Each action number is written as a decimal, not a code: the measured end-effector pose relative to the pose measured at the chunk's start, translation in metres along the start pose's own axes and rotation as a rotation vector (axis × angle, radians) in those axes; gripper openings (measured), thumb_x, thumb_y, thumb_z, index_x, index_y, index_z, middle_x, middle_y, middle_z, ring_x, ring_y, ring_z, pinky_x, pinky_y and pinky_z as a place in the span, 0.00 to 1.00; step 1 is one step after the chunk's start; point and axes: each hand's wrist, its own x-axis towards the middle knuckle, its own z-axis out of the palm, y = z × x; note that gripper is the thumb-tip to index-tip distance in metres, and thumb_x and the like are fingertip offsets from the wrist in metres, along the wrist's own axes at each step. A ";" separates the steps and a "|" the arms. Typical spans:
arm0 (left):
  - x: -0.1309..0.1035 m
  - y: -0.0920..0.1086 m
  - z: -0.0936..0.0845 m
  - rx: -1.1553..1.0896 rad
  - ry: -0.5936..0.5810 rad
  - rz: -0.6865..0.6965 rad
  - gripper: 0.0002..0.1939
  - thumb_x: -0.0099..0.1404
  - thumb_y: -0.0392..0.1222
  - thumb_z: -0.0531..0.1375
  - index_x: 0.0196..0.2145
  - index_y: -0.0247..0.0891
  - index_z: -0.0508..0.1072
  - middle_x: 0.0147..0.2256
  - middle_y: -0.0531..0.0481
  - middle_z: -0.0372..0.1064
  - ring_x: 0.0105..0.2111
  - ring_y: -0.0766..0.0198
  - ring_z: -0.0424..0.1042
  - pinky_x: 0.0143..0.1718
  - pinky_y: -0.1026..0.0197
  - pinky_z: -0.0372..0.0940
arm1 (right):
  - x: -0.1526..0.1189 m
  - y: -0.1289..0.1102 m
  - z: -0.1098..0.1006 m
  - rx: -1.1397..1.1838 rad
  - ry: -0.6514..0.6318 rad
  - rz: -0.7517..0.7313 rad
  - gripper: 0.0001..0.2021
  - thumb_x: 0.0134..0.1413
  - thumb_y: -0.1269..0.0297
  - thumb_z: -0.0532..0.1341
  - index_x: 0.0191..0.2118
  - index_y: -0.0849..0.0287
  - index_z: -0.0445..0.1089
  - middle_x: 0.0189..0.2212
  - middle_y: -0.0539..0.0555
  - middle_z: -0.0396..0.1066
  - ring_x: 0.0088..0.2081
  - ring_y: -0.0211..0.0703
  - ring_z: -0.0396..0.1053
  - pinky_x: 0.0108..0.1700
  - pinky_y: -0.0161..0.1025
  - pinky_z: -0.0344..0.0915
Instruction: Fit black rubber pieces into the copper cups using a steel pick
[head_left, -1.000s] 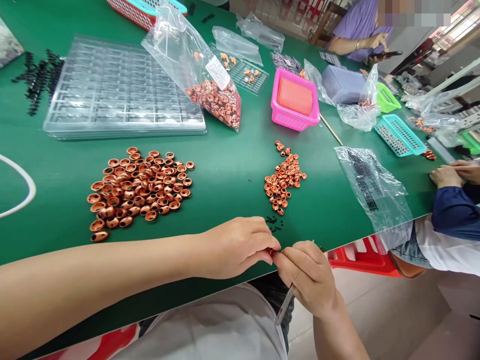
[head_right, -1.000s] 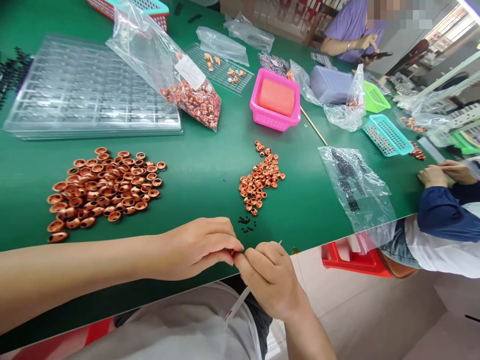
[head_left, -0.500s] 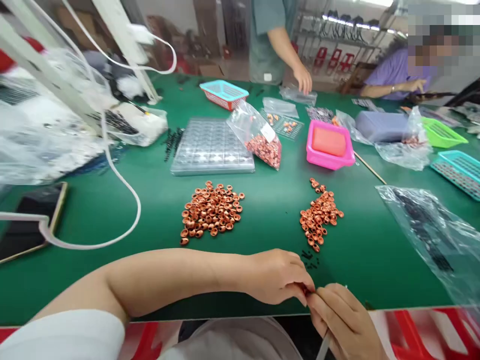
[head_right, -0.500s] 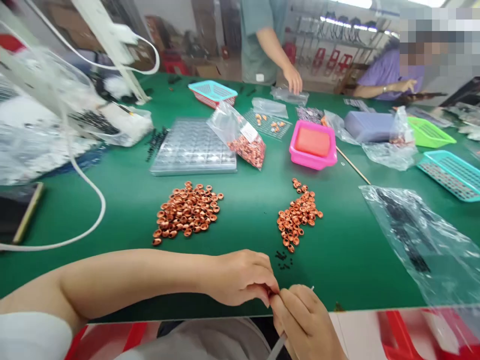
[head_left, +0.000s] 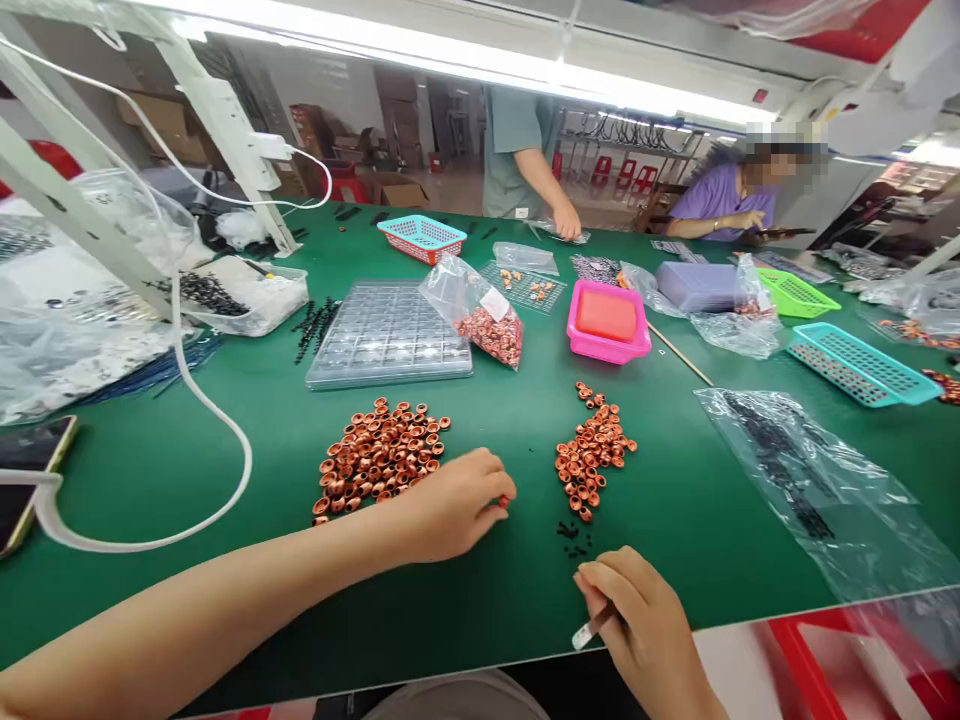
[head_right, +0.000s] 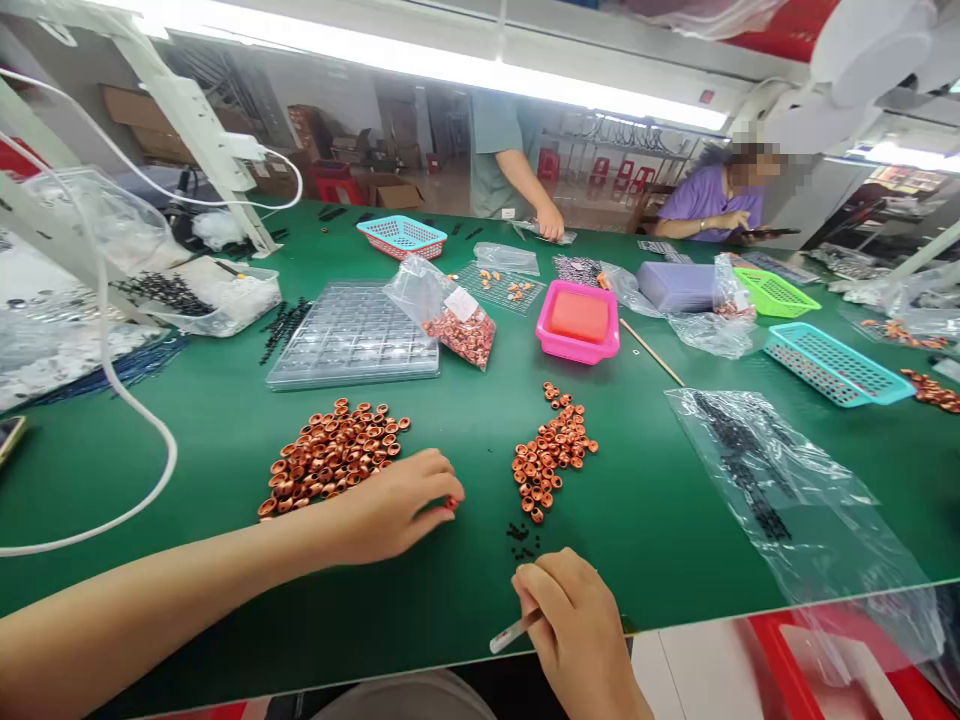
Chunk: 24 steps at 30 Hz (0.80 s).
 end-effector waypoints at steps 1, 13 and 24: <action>-0.003 -0.006 -0.005 0.082 0.009 -0.067 0.07 0.66 0.30 0.56 0.40 0.36 0.72 0.38 0.44 0.68 0.41 0.55 0.67 0.41 0.57 0.64 | -0.001 0.002 0.000 -0.013 0.028 0.029 0.10 0.61 0.76 0.57 0.45 0.57 0.66 0.31 0.51 0.70 0.30 0.37 0.64 0.33 0.35 0.63; -0.007 -0.016 -0.029 0.526 -0.037 -0.215 0.14 0.67 0.33 0.52 0.45 0.32 0.75 0.43 0.38 0.69 0.44 0.47 0.67 0.47 0.45 0.65 | -0.009 0.006 0.010 0.024 0.170 0.191 0.07 0.61 0.74 0.58 0.41 0.54 0.67 0.27 0.49 0.71 0.27 0.37 0.65 0.31 0.35 0.62; 0.039 0.029 0.037 0.085 -0.143 -0.034 0.11 0.68 0.35 0.59 0.48 0.33 0.74 0.42 0.42 0.71 0.42 0.54 0.69 0.45 0.53 0.68 | -0.010 0.006 0.003 0.104 0.299 0.346 0.07 0.60 0.72 0.60 0.43 0.54 0.68 0.32 0.50 0.72 0.31 0.37 0.70 0.32 0.34 0.67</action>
